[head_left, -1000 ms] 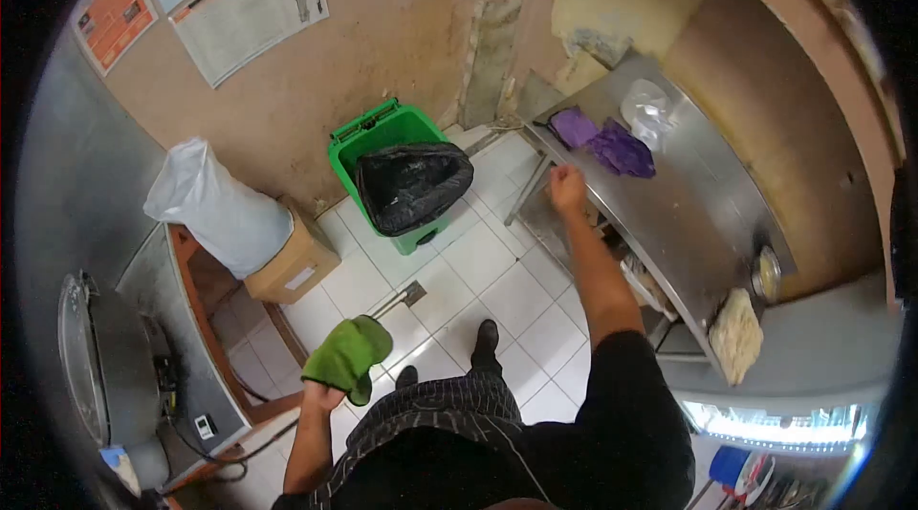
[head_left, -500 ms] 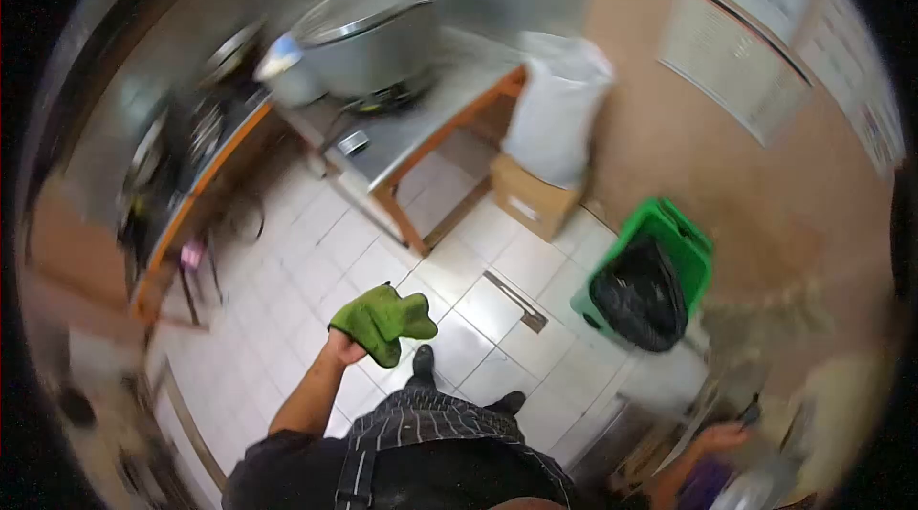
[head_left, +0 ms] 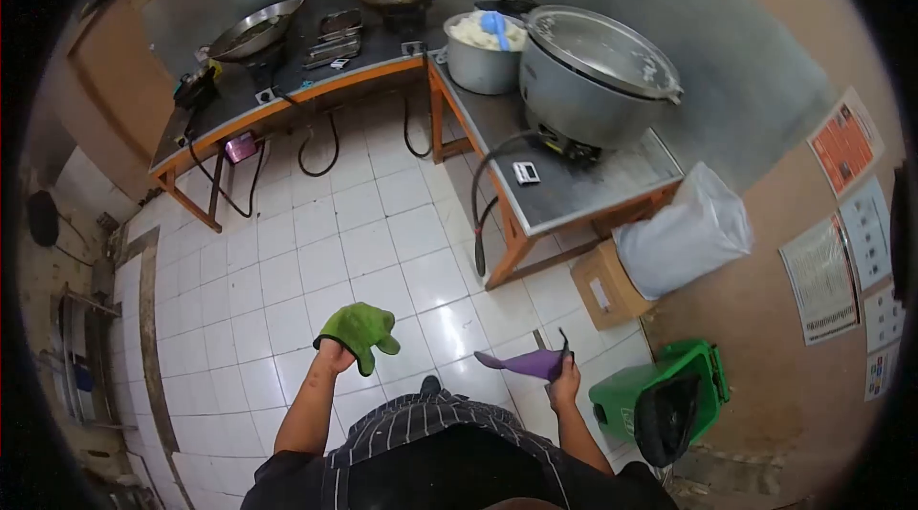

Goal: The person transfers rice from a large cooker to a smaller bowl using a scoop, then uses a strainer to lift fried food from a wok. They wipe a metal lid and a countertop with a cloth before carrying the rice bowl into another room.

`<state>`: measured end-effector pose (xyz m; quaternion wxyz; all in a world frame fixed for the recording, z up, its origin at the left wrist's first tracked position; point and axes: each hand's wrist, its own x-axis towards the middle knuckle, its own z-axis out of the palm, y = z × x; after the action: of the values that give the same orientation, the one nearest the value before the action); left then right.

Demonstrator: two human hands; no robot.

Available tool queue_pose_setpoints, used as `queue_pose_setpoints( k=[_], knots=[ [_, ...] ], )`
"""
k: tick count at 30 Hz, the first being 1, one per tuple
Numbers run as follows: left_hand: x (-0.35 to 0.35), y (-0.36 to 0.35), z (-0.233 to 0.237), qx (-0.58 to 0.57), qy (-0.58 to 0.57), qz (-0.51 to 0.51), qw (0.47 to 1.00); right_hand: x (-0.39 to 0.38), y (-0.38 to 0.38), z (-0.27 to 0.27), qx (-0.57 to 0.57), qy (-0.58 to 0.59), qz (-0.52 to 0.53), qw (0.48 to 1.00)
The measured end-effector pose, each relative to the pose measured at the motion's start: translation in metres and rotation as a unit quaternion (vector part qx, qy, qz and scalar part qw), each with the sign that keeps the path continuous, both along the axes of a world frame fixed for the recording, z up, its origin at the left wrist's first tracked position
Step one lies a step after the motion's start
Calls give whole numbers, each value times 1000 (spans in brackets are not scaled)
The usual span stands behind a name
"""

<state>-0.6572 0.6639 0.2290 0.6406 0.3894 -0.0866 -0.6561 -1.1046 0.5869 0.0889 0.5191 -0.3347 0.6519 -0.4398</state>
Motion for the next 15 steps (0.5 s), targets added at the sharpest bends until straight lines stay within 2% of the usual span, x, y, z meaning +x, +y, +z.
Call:
queue_pose_setpoints(
  k=[2, 4, 6, 7, 9, 10, 12, 13, 15],
  knots=[
    [44, -31, -18, 2, -7, 37, 999, 62, -47, 18, -67, -131, -18, 989],
    [79, -78, -22, -46, -18, 66, 997, 116, -93, 48, -80, -95, -52, 991],
    [125, -134, -39, -96, -43, 45, 993, 173, -148, 66, -135, -212, -114, 961],
    [144, -166, -41, -95, -46, 41, 994, 196, -175, 77, -134, -215, -118, 960],
    [177, -236, -37, -83, -44, 85, 992, 239, -232, 94, -153, -308, -34, 938],
    [192, -272, -31, -81, -50, 80, 992, 258, -267, 89, -152, -313, -40, 937],
    [213, -342, -21, -42, -84, 97, 991, 287, -340, 72, -77, -462, -24, 883],
    [227, -374, -21, -43, -98, 93, 990, 301, -372, 73, -65, -499, -25, 864],
    [245, -448, 2, -56, -119, 88, 987, 332, -460, 74, -87, -555, -5, 827]
  ],
)
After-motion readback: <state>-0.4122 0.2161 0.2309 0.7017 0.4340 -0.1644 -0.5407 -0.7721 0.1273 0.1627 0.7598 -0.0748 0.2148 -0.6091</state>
